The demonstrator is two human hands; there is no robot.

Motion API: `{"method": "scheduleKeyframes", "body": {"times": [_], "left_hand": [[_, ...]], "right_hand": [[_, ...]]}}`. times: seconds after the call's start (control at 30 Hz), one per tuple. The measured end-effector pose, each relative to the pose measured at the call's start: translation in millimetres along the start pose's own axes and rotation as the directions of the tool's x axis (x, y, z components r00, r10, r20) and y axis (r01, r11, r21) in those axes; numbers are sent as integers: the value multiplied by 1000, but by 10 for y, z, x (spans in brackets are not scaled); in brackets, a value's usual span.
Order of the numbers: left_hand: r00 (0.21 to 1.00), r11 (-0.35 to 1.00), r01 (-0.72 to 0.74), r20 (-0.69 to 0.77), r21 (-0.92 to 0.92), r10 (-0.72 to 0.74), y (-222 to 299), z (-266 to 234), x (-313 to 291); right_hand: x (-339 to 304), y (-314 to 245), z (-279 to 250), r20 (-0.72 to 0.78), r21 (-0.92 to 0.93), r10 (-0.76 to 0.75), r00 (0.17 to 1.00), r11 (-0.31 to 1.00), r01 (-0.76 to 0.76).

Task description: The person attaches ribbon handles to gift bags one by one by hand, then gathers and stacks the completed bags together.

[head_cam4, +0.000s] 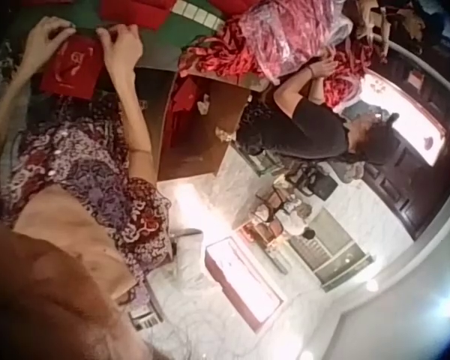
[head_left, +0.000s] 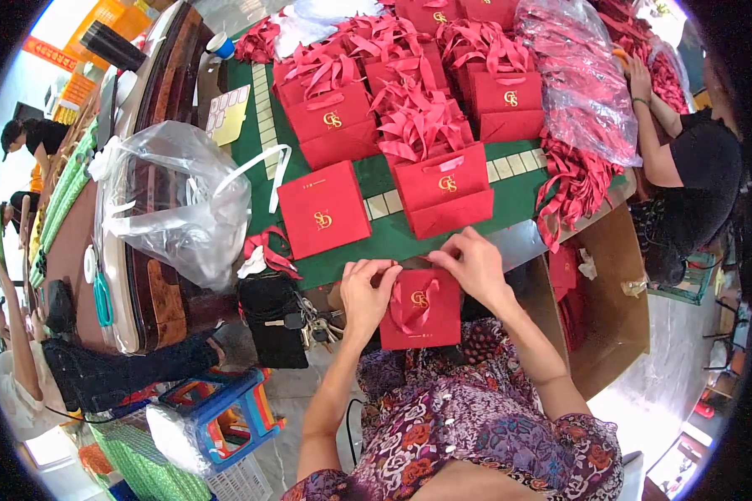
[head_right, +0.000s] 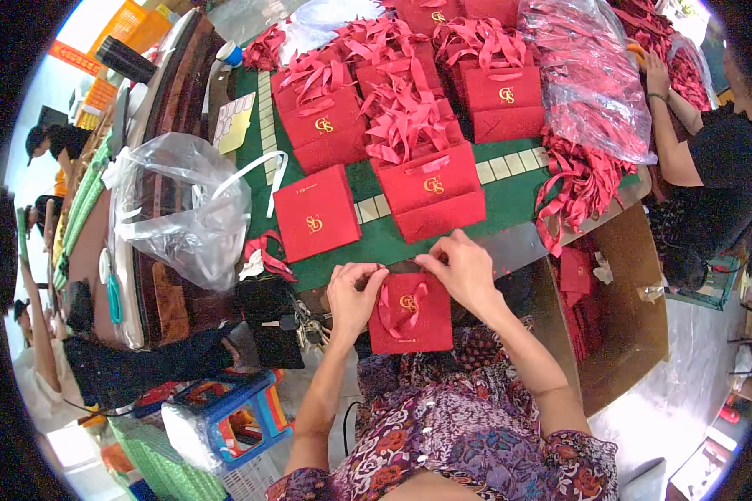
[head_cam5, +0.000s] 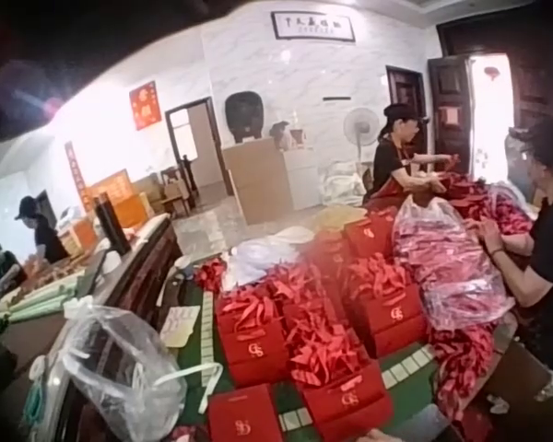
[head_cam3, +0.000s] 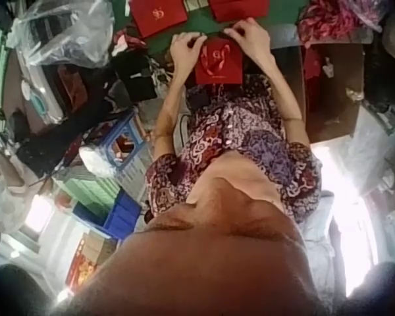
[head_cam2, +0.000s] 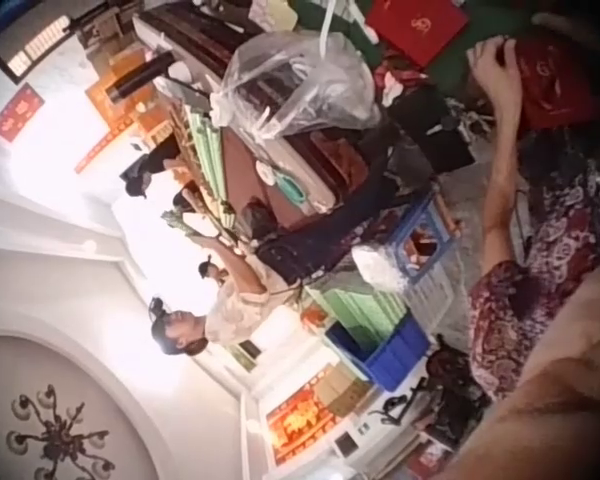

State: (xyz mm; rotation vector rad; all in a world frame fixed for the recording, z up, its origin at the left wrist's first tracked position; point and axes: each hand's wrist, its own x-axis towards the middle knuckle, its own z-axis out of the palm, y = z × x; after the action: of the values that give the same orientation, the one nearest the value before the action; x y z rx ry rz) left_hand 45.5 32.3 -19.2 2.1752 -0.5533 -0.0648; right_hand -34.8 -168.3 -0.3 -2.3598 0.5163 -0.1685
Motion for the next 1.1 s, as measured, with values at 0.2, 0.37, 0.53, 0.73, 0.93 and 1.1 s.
{"method": "scheduleKeyframes", "body": {"times": [0.2,0.37,0.53,0.73,0.93,1.1], "left_hand": [[999,1000,3,53,8,-3,22,40,-19],[992,986,92,97,-139,-79,11,88,-22],[983,996,13,185,-93,5,116,34,29],[974,997,-66,214,-27,70,222,-29,63],[958,984,-179,232,26,168,224,-55,41],[953,925,93,301,-369,24,-11,-47,-110]], "right_hand": [[9,-9,246,49,-152,-249,967,955,253],[-25,-27,124,212,321,-142,967,945,68],[-49,-15,109,257,615,-137,957,787,-53],[-24,-26,62,307,641,-182,934,765,-62],[-61,-56,50,268,641,-186,945,767,-31],[21,73,-111,199,801,-24,980,580,-149]]}}
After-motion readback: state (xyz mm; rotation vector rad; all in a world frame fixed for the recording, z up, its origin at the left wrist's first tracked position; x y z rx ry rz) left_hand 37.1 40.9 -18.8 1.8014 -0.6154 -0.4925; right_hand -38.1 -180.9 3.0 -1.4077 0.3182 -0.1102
